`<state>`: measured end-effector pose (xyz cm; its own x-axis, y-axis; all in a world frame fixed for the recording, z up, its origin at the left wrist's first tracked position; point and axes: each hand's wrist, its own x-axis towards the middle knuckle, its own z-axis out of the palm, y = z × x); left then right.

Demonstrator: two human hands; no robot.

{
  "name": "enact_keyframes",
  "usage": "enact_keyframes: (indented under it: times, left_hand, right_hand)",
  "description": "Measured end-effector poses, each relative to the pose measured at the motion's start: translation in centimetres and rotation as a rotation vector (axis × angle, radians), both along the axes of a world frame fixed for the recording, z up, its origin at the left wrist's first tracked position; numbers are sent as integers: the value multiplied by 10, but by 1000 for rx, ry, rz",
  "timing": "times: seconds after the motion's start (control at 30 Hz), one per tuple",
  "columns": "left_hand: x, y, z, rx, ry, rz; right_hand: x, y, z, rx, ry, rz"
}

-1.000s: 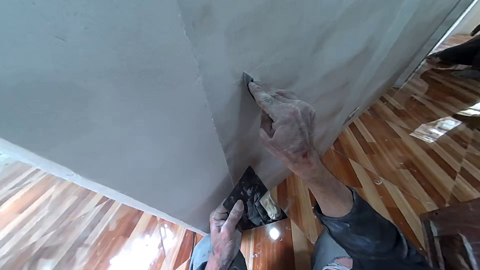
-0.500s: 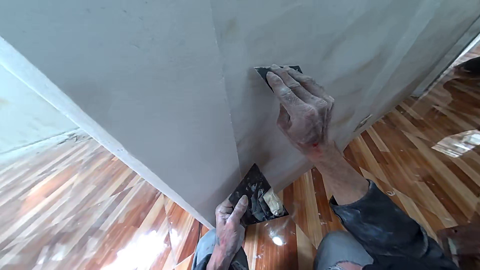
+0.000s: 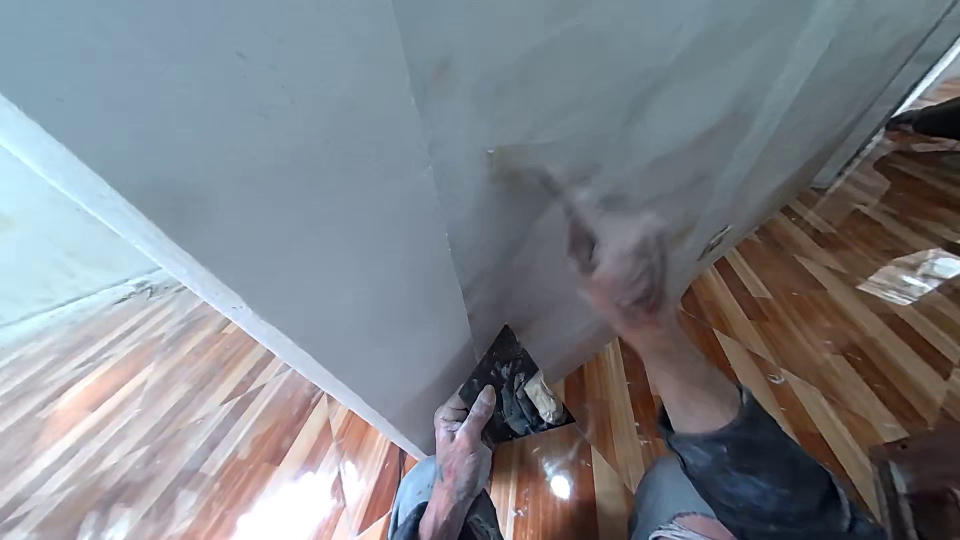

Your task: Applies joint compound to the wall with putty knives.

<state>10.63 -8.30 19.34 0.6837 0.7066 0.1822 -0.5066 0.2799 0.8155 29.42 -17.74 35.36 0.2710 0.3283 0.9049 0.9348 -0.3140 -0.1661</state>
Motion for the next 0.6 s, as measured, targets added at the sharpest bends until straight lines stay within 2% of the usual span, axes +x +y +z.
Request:
enact_keyframes:
  times: [0.1,0.2,0.37,0.6]
  left_hand:
    - [-3,0,0,-23,37,4]
    - [-8,2,3,-36,91,30]
    - [-17,5,5,-32,58,29]
    - [-14,6,5,-51,33,12]
  right_hand:
    - [27,5,40,74,366,-176]
    - [31,24,50,162,546,-115]
    - [-11,48,40,176,409,-118]
    - [-52,47,32,70,289,3]
